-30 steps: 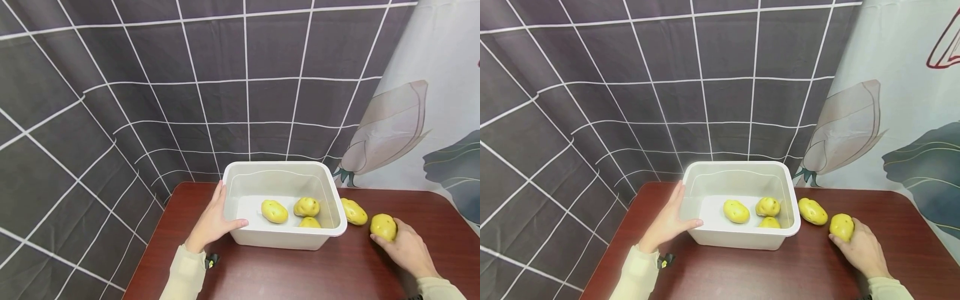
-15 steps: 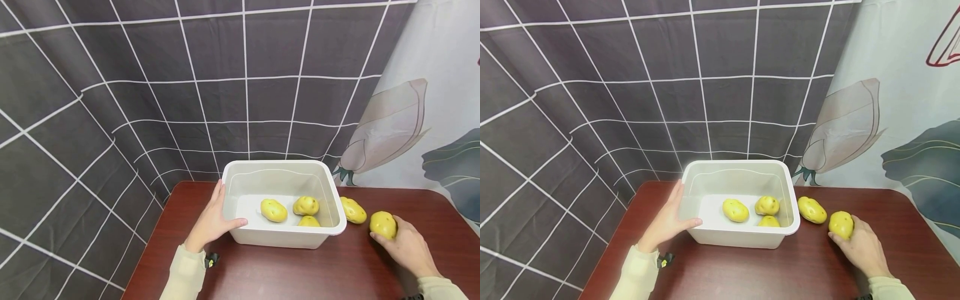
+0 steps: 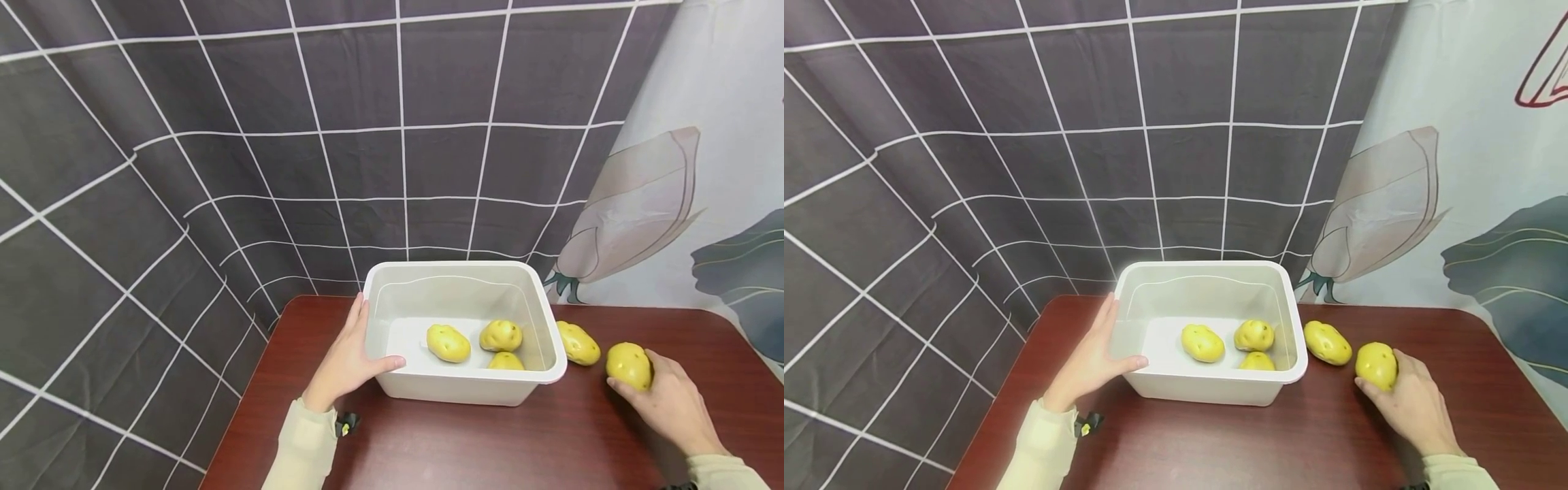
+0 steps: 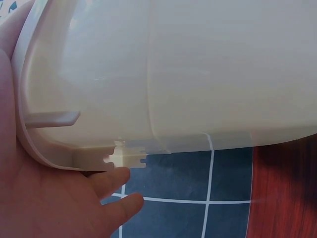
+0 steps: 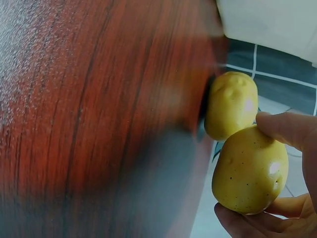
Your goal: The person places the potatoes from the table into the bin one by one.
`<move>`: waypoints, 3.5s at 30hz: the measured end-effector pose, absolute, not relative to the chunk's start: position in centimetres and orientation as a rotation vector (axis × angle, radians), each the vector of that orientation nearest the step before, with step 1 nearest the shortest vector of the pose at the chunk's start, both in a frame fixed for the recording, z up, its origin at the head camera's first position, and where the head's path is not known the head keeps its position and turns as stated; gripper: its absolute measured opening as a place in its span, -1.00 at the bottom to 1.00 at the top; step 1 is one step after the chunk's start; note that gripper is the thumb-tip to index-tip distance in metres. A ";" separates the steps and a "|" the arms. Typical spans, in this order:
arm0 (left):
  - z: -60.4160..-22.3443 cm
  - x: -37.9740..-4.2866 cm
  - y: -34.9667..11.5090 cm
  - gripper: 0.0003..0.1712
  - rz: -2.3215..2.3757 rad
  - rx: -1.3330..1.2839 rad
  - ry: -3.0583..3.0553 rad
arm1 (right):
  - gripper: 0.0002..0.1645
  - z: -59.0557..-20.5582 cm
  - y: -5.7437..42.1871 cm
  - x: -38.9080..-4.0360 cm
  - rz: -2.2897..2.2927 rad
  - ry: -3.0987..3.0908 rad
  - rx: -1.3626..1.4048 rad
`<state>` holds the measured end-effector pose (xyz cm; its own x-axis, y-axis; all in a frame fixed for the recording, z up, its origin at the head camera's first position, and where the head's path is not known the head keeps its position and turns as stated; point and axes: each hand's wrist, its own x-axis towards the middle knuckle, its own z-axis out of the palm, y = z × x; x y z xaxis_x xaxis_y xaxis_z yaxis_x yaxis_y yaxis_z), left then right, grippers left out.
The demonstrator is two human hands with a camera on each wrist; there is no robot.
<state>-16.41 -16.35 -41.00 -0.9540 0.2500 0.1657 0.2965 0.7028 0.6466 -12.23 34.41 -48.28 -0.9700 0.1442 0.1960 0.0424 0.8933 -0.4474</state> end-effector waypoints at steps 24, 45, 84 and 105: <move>-40.9 -16.3 -16.4 0.43 -1.091 -0.470 -2.836 | 0.09 -46.5 33.8 -12.0 0.677 -2.783 -0.074; -40.8 -16.1 -16.3 0.43 -1.109 -0.450 -2.846 | 0.10 -45.4 33.4 -11.8 0.676 -2.739 -0.030; -40.8 -16.1 -16.3 0.42 -1.077 -0.472 -2.846 | 0.02 -41.8 31.9 -11.6 0.692 -2.650 0.102; -40.9 -16.2 -16.4 0.41 -1.104 -0.482 -2.829 | 0.01 -40.2 30.9 -11.5 0.694 -2.618 0.137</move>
<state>-16.16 -16.36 -40.90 -0.9486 0.2641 0.1742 0.3123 0.6931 0.6496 -11.47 30.91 -40.22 -0.9044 0.0133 0.4265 -0.1998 0.8700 -0.4508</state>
